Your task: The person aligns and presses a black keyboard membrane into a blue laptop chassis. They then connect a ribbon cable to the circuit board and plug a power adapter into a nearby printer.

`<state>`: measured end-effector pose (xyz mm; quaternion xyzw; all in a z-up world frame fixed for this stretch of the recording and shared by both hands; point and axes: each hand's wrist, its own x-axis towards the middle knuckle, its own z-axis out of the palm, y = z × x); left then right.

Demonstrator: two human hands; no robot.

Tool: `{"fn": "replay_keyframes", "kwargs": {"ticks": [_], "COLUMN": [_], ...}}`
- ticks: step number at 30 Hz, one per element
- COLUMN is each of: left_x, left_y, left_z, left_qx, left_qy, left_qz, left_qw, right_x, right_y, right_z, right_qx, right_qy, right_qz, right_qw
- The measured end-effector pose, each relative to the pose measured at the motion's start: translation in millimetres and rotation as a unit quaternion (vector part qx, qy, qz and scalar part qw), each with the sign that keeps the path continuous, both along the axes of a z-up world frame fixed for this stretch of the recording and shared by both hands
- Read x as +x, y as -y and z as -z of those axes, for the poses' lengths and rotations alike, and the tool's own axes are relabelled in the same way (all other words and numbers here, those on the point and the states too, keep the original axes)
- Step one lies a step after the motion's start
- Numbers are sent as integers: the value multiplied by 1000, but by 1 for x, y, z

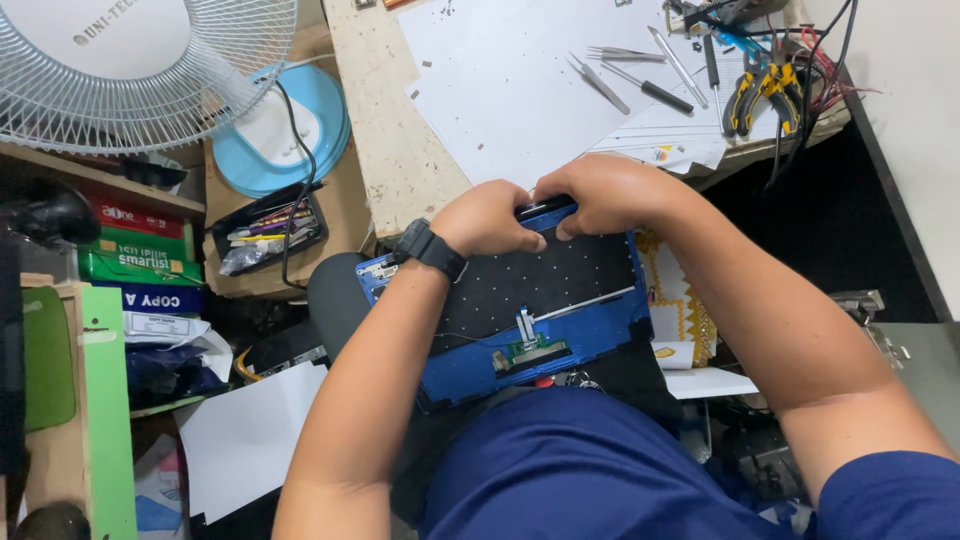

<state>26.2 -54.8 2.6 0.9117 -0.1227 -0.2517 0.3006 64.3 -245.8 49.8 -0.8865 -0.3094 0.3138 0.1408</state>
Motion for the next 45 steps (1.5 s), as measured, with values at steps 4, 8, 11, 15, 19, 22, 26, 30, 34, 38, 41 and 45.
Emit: {"fn": "replay_keyframes", "kwargs": {"ticks": [4,8,11,15,19,22,26,30,34,38,41,45], "left_x": [2,0,-1,-1,0,1,2,4,3,1,3,10], "left_y": [5,4,2,0,0,-4,-16,-34,-46,-57,-59,-51], "left_z": [1,-2,-2,3,5,6,6,-4,-4,0,-13,-13], "left_qx": [4,-20,-26,-26,-31,-33,-60,-83,-100,-132,-118,-120], "left_qy": [-8,-28,-32,-36,-30,-31,-31,-37,-52,-73,-63,-28], "left_qz": [-16,-48,-54,-55,-50,-49,-54,-78,-94,-117,-112,-114], "left_qw": [1000,998,998,997,998,998,996,993,989,982,985,986], "right_x": [1,-1,3,8,8,6,5,4,-13,-18,-11,-5], "right_y": [3,5,13,21,26,27,39,51,37,17,6,-5], "right_z": [4,3,4,8,19,21,24,41,46,53,62,66], "right_qx": [4,30,49,46,73,114,189,362,435,465,488,498], "right_qy": [7,8,3,-17,-18,3,10,-108,-195,-222,-231,-235], "right_qz": [4,16,18,20,16,13,52,128,193,272,283,285], "right_qw": [1000,999,999,999,997,993,981,917,858,813,793,784]}}
